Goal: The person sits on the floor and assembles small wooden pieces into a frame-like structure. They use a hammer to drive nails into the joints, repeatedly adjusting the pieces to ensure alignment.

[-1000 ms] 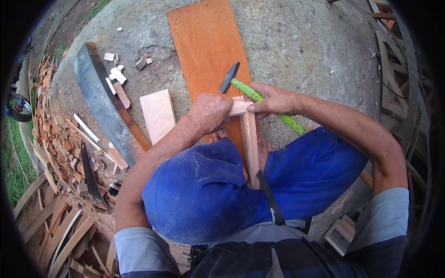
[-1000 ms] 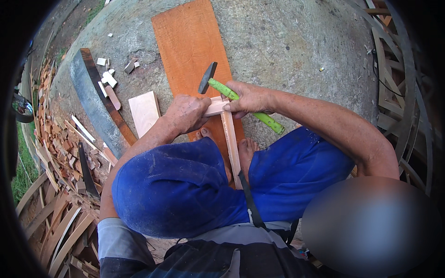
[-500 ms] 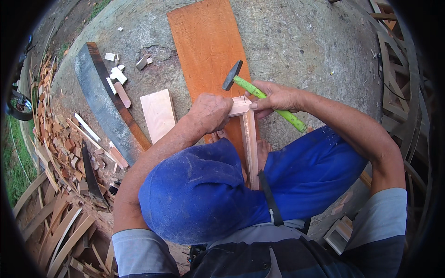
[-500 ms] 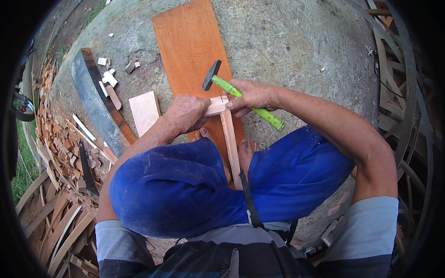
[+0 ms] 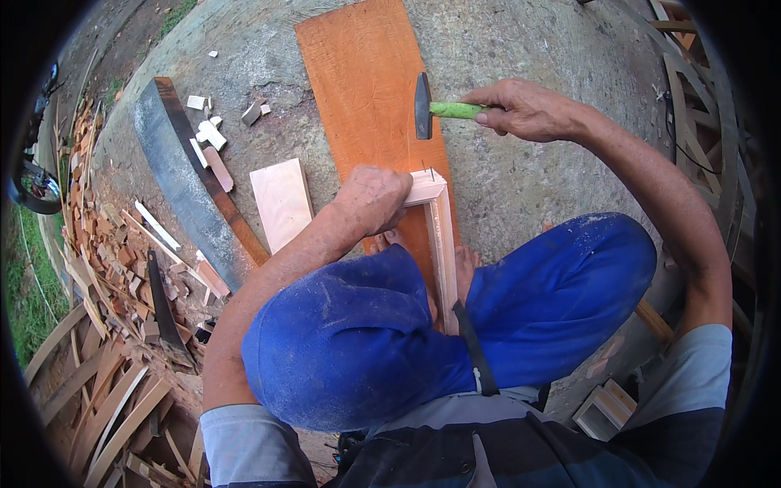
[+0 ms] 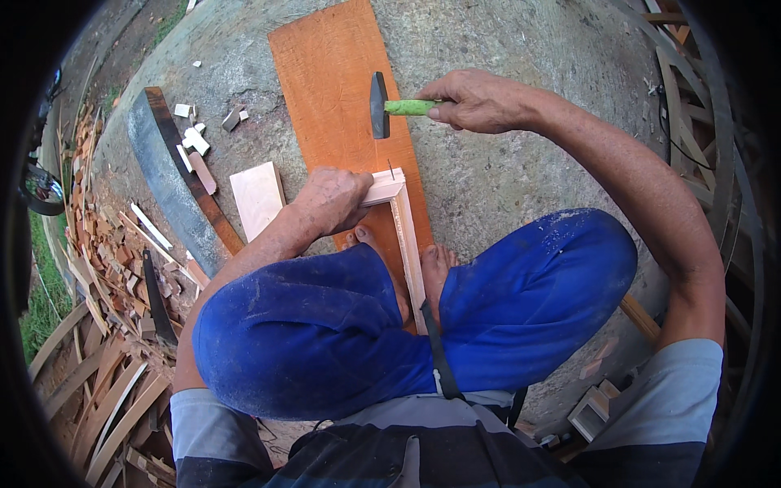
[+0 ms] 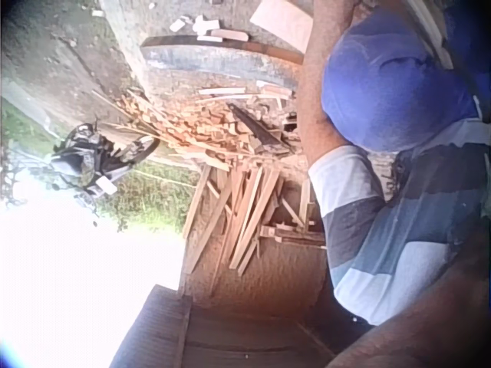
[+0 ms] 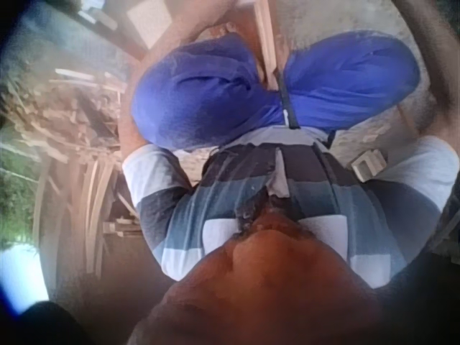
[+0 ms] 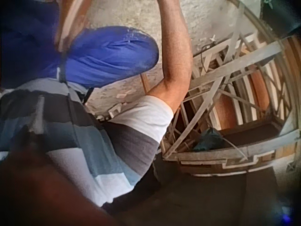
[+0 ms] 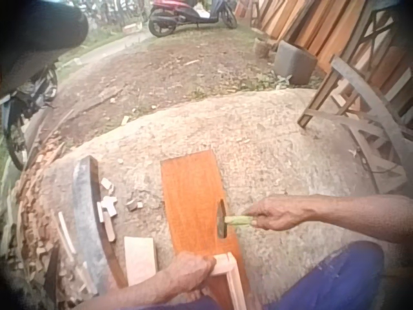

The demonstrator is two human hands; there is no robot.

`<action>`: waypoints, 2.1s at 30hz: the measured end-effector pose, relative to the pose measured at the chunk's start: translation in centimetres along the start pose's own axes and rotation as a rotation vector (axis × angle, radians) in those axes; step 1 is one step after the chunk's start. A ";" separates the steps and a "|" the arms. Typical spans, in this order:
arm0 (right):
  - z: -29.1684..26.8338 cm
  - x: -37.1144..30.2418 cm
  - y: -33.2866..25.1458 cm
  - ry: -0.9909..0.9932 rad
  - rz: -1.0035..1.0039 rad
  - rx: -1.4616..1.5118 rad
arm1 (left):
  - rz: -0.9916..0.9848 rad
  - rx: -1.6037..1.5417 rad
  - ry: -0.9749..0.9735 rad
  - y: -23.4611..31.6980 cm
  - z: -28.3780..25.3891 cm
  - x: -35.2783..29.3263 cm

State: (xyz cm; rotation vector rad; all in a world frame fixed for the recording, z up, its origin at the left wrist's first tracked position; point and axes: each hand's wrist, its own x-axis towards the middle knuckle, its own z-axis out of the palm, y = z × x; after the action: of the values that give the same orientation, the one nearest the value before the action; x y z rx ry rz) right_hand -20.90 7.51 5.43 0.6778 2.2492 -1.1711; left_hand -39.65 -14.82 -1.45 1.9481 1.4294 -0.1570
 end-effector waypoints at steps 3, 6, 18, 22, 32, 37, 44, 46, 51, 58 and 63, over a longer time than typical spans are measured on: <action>-0.3 0.2 -0.3 -0.002 -0.015 0.034 | -0.011 0.004 -0.009 0.1 0.1 0.0; -0.4 0.6 -0.2 -0.040 -0.035 -0.061 | -0.012 0.010 -0.016 0.1 -0.1 0.1; -2.7 1.2 -1.6 0.375 -0.062 0.104 | -0.012 -0.004 -0.016 0.0 -0.1 0.0; -0.2 1.3 -1.4 0.318 -0.138 0.006 | -0.023 0.011 -0.005 0.2 -0.1 0.0; 3.0 -0.8 0.7 0.017 0.299 0.424 | 0.039 0.016 -0.017 0.6 -0.5 1.4; 11.2 -1.1 -0.6 0.205 0.638 0.811 | 0.060 0.040 -0.033 0.6 -1.0 1.6; 14.2 -1.5 -2.3 0.243 0.524 1.013 | 0.074 0.032 -0.034 -0.2 -0.2 1.4; 14.4 -1.3 -2.5 0.237 0.486 0.988 | 0.064 0.018 -0.004 -0.5 0.1 0.8; 13.5 -0.4 -2.5 0.146 0.462 0.936 | 0.054 0.009 0.010 -0.6 0.5 0.3; 10.3 0.3 -2.7 -0.053 0.523 0.957 | 0.057 0.016 0.015 -0.5 0.2 0.1; 3.9 -0.5 -1.5 -0.030 0.282 0.523 | 0.053 0.014 0.020 -0.4 0.1 0.1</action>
State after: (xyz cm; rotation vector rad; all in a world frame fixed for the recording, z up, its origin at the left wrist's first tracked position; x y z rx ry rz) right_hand -20.65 3.34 4.71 1.1235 1.7471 -1.6156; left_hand -39.97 -14.72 -1.73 2.0025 1.3912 -0.1244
